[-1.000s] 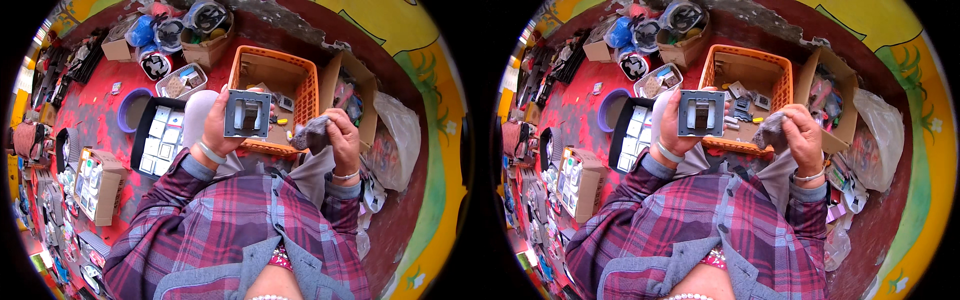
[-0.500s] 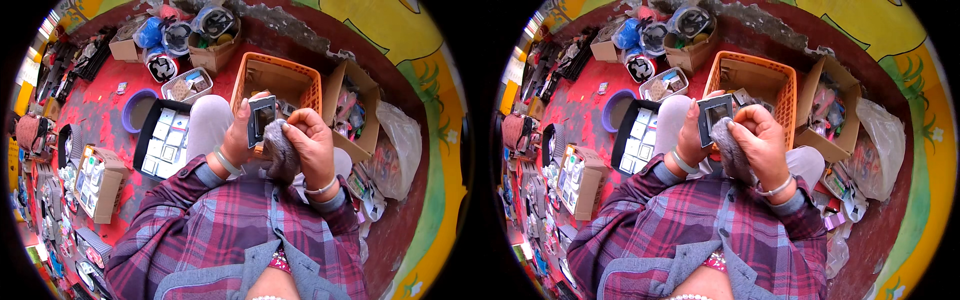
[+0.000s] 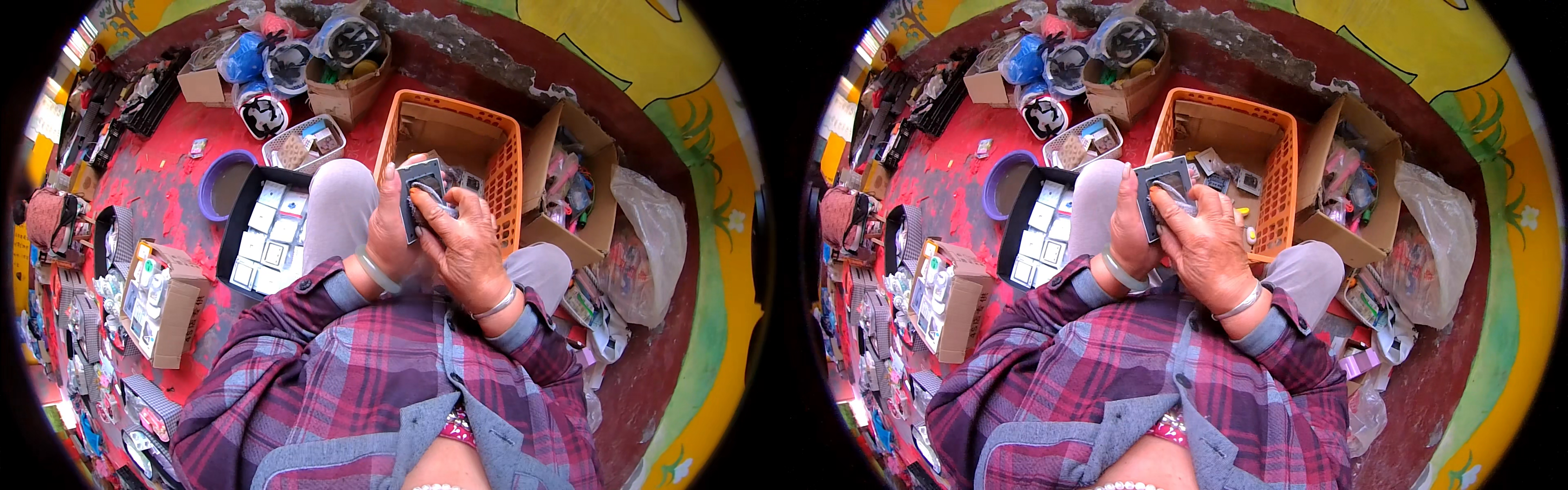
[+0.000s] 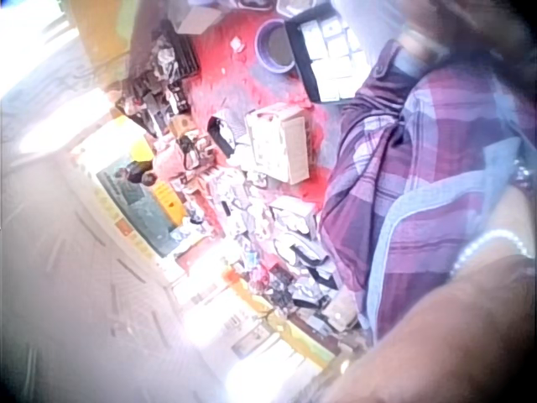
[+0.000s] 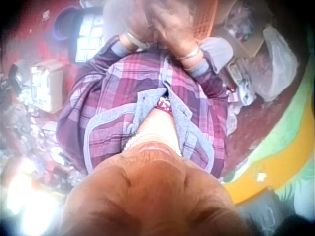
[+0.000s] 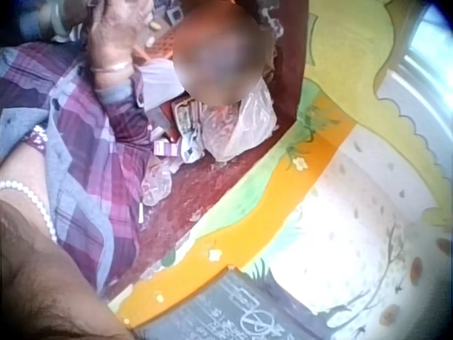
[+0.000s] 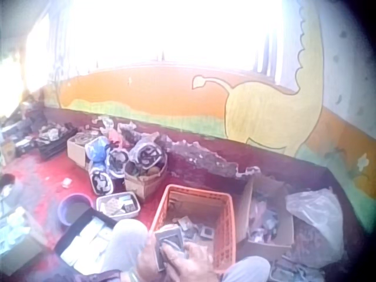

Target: The person wipes electrical switch components with a cloth and places them into a black tray and an orange basket.

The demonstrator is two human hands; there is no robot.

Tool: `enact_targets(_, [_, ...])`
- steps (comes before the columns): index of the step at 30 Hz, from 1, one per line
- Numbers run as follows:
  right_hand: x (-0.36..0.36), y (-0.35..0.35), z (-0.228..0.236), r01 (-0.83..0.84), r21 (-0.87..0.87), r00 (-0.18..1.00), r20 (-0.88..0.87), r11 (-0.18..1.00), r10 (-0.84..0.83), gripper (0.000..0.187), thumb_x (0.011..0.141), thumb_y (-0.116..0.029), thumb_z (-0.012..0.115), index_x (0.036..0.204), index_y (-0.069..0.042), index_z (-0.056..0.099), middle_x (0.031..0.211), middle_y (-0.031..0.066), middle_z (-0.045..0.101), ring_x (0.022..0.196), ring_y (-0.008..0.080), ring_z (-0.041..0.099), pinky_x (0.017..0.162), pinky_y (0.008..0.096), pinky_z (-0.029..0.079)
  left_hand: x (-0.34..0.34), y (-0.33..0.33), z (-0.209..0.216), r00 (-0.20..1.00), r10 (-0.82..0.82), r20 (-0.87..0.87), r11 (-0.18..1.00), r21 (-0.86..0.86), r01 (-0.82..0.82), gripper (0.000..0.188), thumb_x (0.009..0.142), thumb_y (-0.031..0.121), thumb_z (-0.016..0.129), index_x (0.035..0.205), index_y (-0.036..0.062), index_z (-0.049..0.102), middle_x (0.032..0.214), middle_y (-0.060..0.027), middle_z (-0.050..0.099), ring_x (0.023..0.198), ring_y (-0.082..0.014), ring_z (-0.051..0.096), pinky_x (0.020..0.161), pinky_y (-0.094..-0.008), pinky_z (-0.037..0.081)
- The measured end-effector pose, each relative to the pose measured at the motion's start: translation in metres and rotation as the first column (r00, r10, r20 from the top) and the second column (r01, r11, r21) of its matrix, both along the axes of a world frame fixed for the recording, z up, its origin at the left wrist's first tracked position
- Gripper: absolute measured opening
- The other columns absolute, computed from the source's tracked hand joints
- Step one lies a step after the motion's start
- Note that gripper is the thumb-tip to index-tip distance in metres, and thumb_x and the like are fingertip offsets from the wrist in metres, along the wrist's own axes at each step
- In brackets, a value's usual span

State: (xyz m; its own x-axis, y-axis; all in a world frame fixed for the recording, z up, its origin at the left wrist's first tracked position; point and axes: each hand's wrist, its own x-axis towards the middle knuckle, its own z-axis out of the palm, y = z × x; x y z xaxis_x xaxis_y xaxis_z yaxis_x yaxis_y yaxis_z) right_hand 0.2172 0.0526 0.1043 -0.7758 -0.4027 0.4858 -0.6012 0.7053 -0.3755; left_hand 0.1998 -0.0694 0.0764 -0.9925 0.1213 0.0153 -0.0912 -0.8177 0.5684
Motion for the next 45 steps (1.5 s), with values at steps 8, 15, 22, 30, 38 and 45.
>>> enact_targets(8, [-0.004, -0.003, -0.002, 0.011, -0.273, 0.999, -0.036, 0.962, -0.022, 0.033, 0.079, -0.004, 0.064, 0.111, -0.009, 0.062, 0.084, 0.0114, 0.061, 0.073, 0.0289, 0.060, 0.063, 0.0374, 0.049, -0.004, 0.001, -0.005, 0.998, 0.010, -0.057, 0.983, -0.183, -0.020, 0.066, 0.098, 0.053, 0.030, 0.137, 0.0001, 0.037, 0.116, -0.0132, 0.057, 0.107, -0.0225, 0.056, 0.098, -0.0343, 0.042])
enact_targets(15, [-0.002, 0.002, 0.001, 0.005, -0.163, 0.999, 0.033, 0.987, 0.000, 0.027, 0.079, -0.012, 0.063, 0.105, -0.006, 0.063, 0.076, 0.0100, 0.058, 0.070, 0.0285, 0.060, 0.061, 0.0381, 0.048, -0.003, 0.000, -0.021, 0.984, -0.011, -0.179, 0.950, -0.310, -0.046, 0.068, 0.097, 0.056, 0.033, 0.138, 0.0015, 0.035, 0.122, -0.0127, 0.053, 0.110, -0.0212, 0.052, 0.099, -0.0334, 0.040])
enact_targets(22, [-0.004, -0.003, -0.005, -0.068, -0.290, 0.974, 0.187, 0.955, 0.126, 0.029, 0.081, -0.011, 0.057, 0.110, -0.004, 0.061, 0.078, 0.0149, 0.058, 0.073, 0.0329, 0.060, 0.064, 0.0411, 0.048, -0.003, -0.002, -0.020, 0.975, 0.055, -0.217, 0.943, -0.309, -0.122, 0.072, 0.096, 0.059, 0.031, 0.140, 0.0022, 0.031, 0.124, -0.0131, 0.051, 0.111, -0.0210, 0.052, 0.099, -0.0333, 0.040])
enact_targets(30, [0.004, -0.011, -0.011, -0.011, -0.339, 0.956, 0.272, 0.941, 0.109, 0.029, 0.082, -0.013, 0.057, 0.109, -0.003, 0.061, 0.085, 0.0183, 0.062, 0.077, 0.0369, 0.061, 0.067, 0.0430, 0.048, -0.006, -0.007, -0.020, 0.969, 0.139, -0.206, 0.920, -0.335, -0.203, 0.073, 0.095, 0.061, 0.031, 0.139, 0.0039, 0.033, 0.121, -0.0127, 0.054, 0.105, -0.0199, 0.055, 0.093, -0.0323, 0.044])
enact_targets(38, [0.007, -0.017, -0.003, 0.047, -0.341, 0.973, 0.227, 0.939, 0.034, 0.025, 0.081, -0.009, 0.063, 0.106, -0.002, 0.062, 0.086, 0.0175, 0.064, 0.077, 0.0332, 0.064, 0.068, 0.0370, 0.050, -0.012, -0.013, -0.021, 0.977, 0.130, -0.168, 0.943, -0.283, -0.174, 0.075, 0.093, 0.063, 0.032, 0.137, 0.0030, 0.037, 0.119, -0.0131, 0.055, 0.101, -0.0205, 0.057, 0.089, -0.0328, 0.047])
enact_targets(45, [-0.001, -0.011, -0.003, 0.025, -0.372, 1.000, 0.021, 0.928, -0.018, 0.023, 0.078, -0.007, 0.067, 0.100, -0.008, 0.064, 0.088, 0.0113, 0.061, 0.069, 0.0289, 0.063, 0.060, 0.0363, 0.050, -0.008, -0.008, -0.019, 0.983, 0.082, -0.164, 0.969, -0.219, -0.117, 0.072, 0.095, 0.059, 0.032, 0.139, 0.0022, 0.034, 0.122, -0.0140, 0.053, 0.106, -0.0213, 0.055, 0.095, -0.0324, 0.043])
